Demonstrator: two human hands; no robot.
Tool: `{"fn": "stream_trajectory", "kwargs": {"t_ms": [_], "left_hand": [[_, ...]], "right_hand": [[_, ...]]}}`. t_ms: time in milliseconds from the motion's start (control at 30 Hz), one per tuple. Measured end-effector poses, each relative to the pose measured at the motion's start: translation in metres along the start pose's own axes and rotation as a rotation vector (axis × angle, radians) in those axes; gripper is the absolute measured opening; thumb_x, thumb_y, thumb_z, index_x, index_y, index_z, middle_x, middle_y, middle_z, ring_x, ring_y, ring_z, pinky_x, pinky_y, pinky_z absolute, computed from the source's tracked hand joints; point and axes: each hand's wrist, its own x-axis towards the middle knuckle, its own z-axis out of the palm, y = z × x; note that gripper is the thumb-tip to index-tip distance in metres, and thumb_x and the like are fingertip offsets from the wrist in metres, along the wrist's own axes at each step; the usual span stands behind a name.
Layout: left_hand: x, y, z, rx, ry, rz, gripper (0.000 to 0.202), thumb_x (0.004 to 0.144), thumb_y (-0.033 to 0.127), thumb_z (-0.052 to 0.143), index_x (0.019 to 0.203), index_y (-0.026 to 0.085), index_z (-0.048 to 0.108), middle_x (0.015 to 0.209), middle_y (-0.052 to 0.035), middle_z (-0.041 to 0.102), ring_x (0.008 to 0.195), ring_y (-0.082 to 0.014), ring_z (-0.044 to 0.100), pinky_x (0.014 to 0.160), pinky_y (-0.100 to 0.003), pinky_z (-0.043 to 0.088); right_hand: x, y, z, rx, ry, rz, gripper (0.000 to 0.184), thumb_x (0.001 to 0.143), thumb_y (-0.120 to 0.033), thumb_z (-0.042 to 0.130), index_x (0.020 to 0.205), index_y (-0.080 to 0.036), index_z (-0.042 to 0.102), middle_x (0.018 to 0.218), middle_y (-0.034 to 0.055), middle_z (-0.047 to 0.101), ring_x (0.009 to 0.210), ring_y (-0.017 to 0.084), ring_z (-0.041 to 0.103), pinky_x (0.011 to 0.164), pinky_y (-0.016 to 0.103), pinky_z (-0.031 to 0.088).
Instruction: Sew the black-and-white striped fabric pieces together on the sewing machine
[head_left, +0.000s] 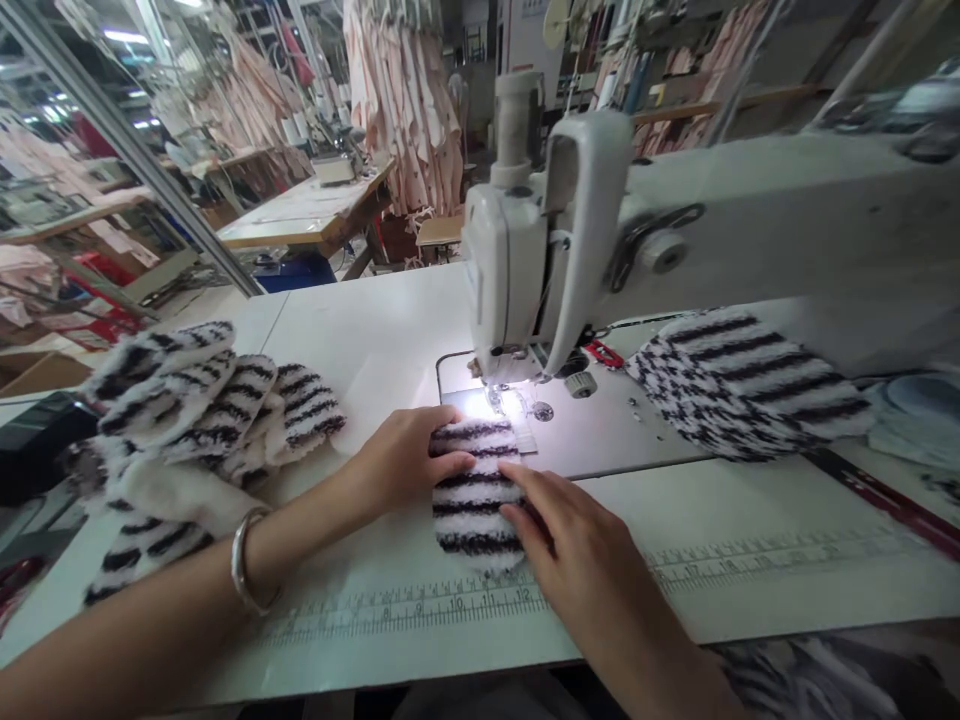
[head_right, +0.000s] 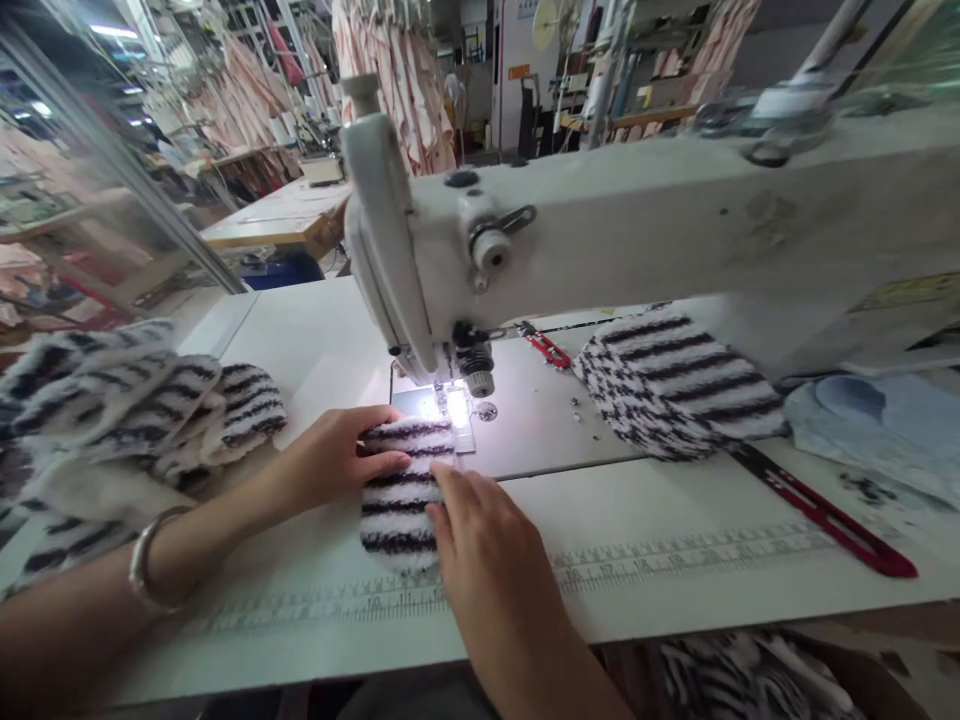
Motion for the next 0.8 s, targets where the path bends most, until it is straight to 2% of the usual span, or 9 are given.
{"fn": "stream_trajectory", "kwargs": {"t_ms": [100,200,333,433,600,667,733,800], "left_hand": [[0.000,0.003,0.000,0.072,0.037,0.018,0.021,0.086,0.039,0.052,0.090,0.019,0.057,0.069,0.0015,0.062,0.061,-0.0133,0.053,0.057,-0.024,0.036],[0.001,0.005,0.001,0.158,0.094,0.031,0.016,0.089,0.034,0.045,0.090,0.020,0.054,0.065,0.0030,0.059,0.055,-0.0125,0.050,0.056,-0.024,0.035],[0.004,0.006,0.004,0.173,0.089,-0.042,0.011,0.086,0.032,0.046,0.087,0.022,0.051,0.062,0.0048,0.056,0.054,-0.0134,0.050,0.055,-0.024,0.036],[0.007,0.006,0.007,0.165,0.083,-0.090,0.013,0.086,0.034,0.046,0.086,0.022,0.051,0.062,0.0051,0.056,0.055,-0.0137,0.050,0.056,-0.025,0.038],[0.008,0.006,0.005,0.170,0.045,-0.088,0.016,0.088,0.036,0.046,0.085,0.021,0.052,0.064,0.0041,0.059,0.058,-0.0140,0.054,0.057,-0.025,0.040],[0.004,0.007,-0.002,0.227,0.058,-0.043,0.019,0.089,0.038,0.048,0.093,0.021,0.055,0.067,0.0030,0.061,0.055,-0.0131,0.054,0.056,-0.025,0.041],[-0.003,0.010,-0.009,0.340,0.167,0.053,0.026,0.089,0.041,0.050,0.105,0.020,0.056,0.078,-0.0013,0.063,0.058,-0.0142,0.056,0.056,-0.026,0.043],[-0.010,0.013,-0.011,0.424,0.287,0.179,0.026,0.091,0.036,0.051,0.111,0.020,0.056,0.094,-0.0063,0.063,0.071,-0.0166,0.060,0.062,-0.028,0.048]], "right_hand": [[-0.002,-0.003,0.004,-0.070,0.050,-0.038,0.029,0.088,-0.013,0.042,0.110,-0.010,0.061,0.088,0.0088,0.068,0.078,0.021,0.067,0.062,0.033,0.058],[-0.002,-0.008,0.004,-0.119,0.114,-0.071,0.035,0.085,-0.006,0.039,0.112,-0.007,0.060,0.079,0.0079,0.066,0.068,0.020,0.065,0.055,0.031,0.057],[-0.001,-0.013,0.004,-0.154,0.128,-0.149,0.046,0.077,0.004,0.033,0.116,-0.004,0.058,0.075,0.0077,0.064,0.066,0.017,0.063,0.058,0.026,0.056],[-0.003,-0.012,0.008,-0.166,0.150,-0.116,0.049,0.076,0.005,0.031,0.115,-0.004,0.059,0.074,0.0072,0.063,0.064,0.017,0.061,0.057,0.027,0.056],[-0.008,-0.007,0.009,-0.177,0.031,-0.070,0.047,0.080,0.002,0.036,0.124,-0.004,0.052,0.080,0.0071,0.062,0.070,0.018,0.061,0.059,0.029,0.056],[-0.007,-0.007,0.004,-0.191,0.009,-0.032,0.041,0.085,-0.005,0.042,0.124,-0.004,0.053,0.081,0.0070,0.061,0.072,0.018,0.060,0.059,0.029,0.055],[-0.006,-0.006,-0.003,-0.210,0.002,-0.030,0.038,0.088,-0.011,0.043,0.124,-0.005,0.054,0.082,0.0075,0.061,0.072,0.018,0.059,0.058,0.029,0.054],[-0.005,-0.004,-0.006,-0.265,0.029,-0.081,0.037,0.089,-0.011,0.038,0.121,-0.006,0.057,0.092,0.0105,0.063,0.082,0.021,0.060,0.062,0.031,0.053]]}}
